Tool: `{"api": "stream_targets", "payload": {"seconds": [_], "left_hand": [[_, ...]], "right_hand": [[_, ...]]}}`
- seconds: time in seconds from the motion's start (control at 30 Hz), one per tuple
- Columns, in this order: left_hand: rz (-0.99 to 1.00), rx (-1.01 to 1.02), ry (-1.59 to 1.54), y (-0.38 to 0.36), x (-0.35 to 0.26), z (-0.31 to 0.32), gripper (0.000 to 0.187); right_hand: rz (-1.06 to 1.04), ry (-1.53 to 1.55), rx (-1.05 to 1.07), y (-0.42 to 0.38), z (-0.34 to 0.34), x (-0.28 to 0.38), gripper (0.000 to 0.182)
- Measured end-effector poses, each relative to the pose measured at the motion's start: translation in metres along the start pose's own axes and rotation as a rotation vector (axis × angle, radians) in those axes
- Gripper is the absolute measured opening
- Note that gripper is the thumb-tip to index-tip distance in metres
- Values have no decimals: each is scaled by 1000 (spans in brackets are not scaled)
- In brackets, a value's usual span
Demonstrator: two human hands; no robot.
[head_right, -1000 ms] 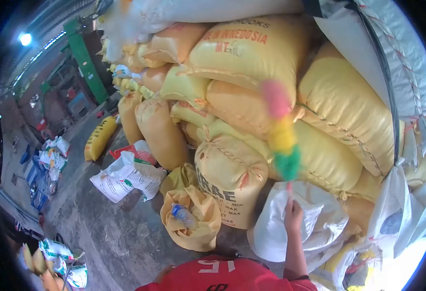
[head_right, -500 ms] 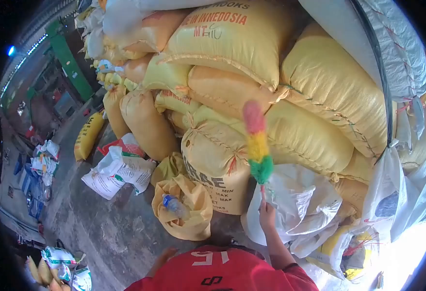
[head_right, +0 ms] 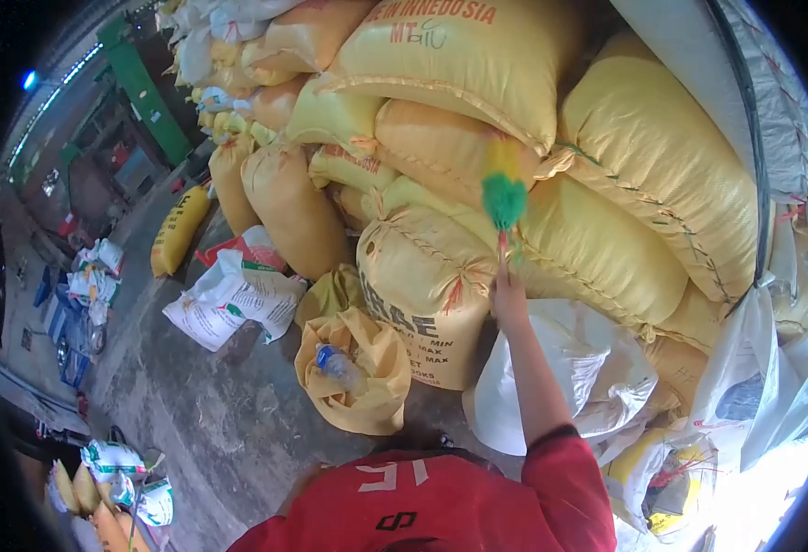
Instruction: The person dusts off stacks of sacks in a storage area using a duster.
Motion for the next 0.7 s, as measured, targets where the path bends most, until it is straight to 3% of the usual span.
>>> {"api": "stream_targets", "payload": {"seconds": [0.07,0.13,0.2,0.27,0.33,0.4,0.43,0.53,0.6,0.7], "left_hand": [[14,-24,5,-14,-6,-6,56],[36,-49,11,-25,-10,-13,56],[38,-23,10,-32,-10,-3,55],[9,-26,-18,-28,4,13,55],[-35,-47,-55,-4,28,30,55],[-76,-73,-94,11,36,29,54],[-1,97,-203,-51,2,8,55],[77,8,-75,-40,11,12,55],[-11,29,-108,-8,39,37,54],[-77,9,-188,-27,40,30,52]], "right_hand": [[12,-36,35,30,21,-44,35],[-366,-262,-63,63,30,-84,38],[-409,-435,-116,35,44,-63,44],[-246,-607,146,6,69,-93,46],[127,-635,589,-43,95,-119,42],[61,-570,537,-50,98,-110,42],[8,-516,483,-49,97,-101,41],[-239,-445,108,-17,69,-3,42],[-215,-432,57,13,50,-19,41],[-210,-849,69,21,34,-41,38]]}}
Point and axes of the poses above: each hand's wrist, its own y-axis towards the middle knuckle, its own z-axis out of the palm, x = y × z, the point moved 10 cm from there along y, towards the middle knuckle, and after that the axes turned 13 degrees about -z, right-handed, at the moved point
